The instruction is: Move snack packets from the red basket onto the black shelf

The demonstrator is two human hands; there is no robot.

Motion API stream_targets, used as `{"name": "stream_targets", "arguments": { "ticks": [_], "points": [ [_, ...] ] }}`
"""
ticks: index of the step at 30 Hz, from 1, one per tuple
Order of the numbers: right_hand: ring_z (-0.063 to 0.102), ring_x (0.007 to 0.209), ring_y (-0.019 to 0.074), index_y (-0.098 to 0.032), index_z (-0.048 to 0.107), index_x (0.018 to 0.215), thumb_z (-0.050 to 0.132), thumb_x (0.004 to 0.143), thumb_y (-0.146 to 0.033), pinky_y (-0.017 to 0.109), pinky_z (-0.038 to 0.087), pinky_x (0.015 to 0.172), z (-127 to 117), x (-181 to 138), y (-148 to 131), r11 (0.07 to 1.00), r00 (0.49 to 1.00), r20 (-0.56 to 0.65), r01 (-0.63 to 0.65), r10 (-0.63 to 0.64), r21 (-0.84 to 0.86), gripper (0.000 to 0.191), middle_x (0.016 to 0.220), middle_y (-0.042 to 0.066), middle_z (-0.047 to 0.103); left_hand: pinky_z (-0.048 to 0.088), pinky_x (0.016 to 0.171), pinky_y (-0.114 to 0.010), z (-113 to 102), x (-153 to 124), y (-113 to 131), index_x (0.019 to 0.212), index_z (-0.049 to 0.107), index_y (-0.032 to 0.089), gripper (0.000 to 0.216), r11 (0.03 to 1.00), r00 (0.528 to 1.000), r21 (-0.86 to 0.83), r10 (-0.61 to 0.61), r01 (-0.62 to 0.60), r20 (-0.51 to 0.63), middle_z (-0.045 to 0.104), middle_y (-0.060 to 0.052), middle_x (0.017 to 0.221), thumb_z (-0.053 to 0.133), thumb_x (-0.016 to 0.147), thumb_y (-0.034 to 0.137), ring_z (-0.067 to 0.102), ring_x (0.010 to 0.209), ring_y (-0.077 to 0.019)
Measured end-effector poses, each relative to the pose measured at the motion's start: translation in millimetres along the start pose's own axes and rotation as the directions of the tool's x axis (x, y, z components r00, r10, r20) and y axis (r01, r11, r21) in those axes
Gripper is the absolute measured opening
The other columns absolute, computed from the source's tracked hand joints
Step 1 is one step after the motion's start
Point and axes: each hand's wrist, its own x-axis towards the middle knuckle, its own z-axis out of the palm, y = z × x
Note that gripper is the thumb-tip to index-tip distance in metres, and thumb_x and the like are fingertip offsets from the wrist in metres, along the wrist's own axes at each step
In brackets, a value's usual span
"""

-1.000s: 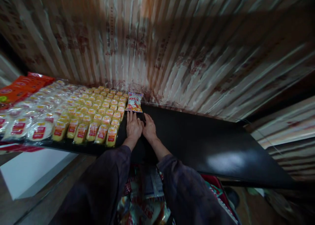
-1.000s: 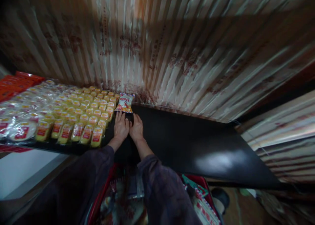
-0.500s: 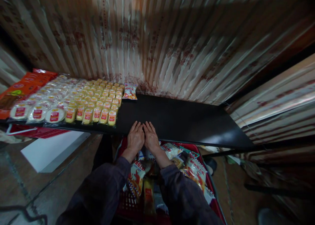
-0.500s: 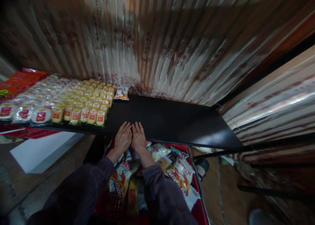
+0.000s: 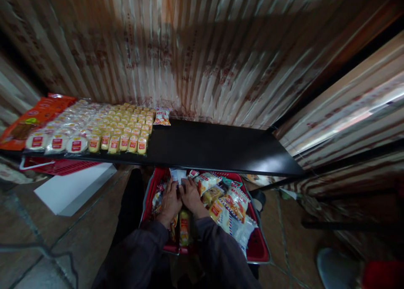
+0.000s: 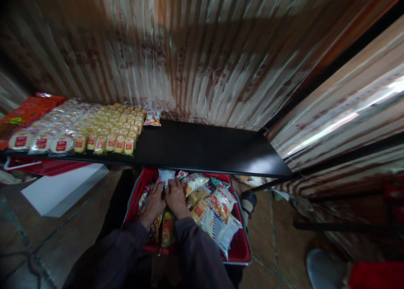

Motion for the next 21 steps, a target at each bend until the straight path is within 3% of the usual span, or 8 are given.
{"name": "stream_targets", "arguments": {
  "ticks": [3, 7, 12, 16, 21],
  "points": [
    [0.063, 0.099, 0.0224, -0.012, 0.061, 0.103, 0.047, 0.085, -0.018, 0.034, 0.049, 0.089, 2, 1, -9, 0.998, 0.999, 0.020, -0.037, 0.036, 0.060, 0.023, 0.101, 0.014, 0.066, 0.039, 0.106, -0.038, -11, 1, 1, 0.122, 0.049, 0.014, 0.036, 0.999, 0.999, 0.007, -0.045, 0.045, 0.018, 0.042, -0.018, 0.144, 0.046, 0.086, 0.018, 0.045, 0.131, -0.0244],
    [0.064, 0.086, 0.0218, -0.014, 0.061, 0.099, 0.050, 0.082, -0.020, 0.033, 0.050, 0.081, 1, -14, -16, 0.990, 0.995, -0.012, -0.094, 0.096, 0.103, 0.021, 0.093, 0.012, 0.066, 0.039, 0.104, -0.040, -17, -8, -6, 0.113, 0.052, 0.015, 0.030, 0.999, 1.000, 0.032, 0.028, -0.028, -0.003, 0.058, -0.016, 0.127, 0.046, 0.084, 0.014, 0.052, 0.123, -0.0239],
    [0.065, 0.087, 0.0223, -0.016, 0.063, 0.096, 0.049, 0.080, -0.023, 0.035, 0.050, 0.083, -3, -33, -22, 0.965, 0.987, -0.091, -0.103, 0.128, 0.241, 0.022, 0.094, 0.010, 0.067, 0.040, 0.104, -0.040, -17, -19, -15, 0.130, 0.043, 0.013, 0.049, 0.997, 0.999, -0.054, 0.047, -0.046, 0.025, 0.055, -0.017, 0.131, 0.050, 0.082, 0.014, 0.051, 0.125, -0.0242],
    [0.065, 0.093, 0.0236, -0.016, 0.061, 0.108, 0.045, 0.083, -0.026, 0.039, 0.050, 0.088, -6, -36, -26, 0.948, 0.978, -0.143, -0.104, 0.153, 0.302, 0.031, 0.104, 0.012, 0.069, 0.037, 0.107, -0.043, -15, -22, -18, 0.140, 0.034, 0.014, 0.068, 0.992, 0.993, -0.068, 0.107, -0.104, 0.045, 0.047, -0.018, 0.140, 0.057, 0.077, 0.020, 0.044, 0.131, -0.0276],
    [0.064, 0.102, 0.0255, -0.013, 0.059, 0.113, 0.043, 0.085, -0.031, 0.041, 0.048, 0.092, -11, -36, -32, 0.936, 0.972, -0.146, -0.130, 0.186, 0.328, 0.037, 0.110, 0.015, 0.068, 0.041, 0.102, -0.042, -19, -23, -12, 0.140, 0.036, 0.013, 0.066, 0.999, 0.998, -0.026, 0.045, -0.044, 0.041, 0.052, -0.020, 0.135, 0.057, 0.078, 0.022, 0.050, 0.124, -0.0280]
  ]
}}
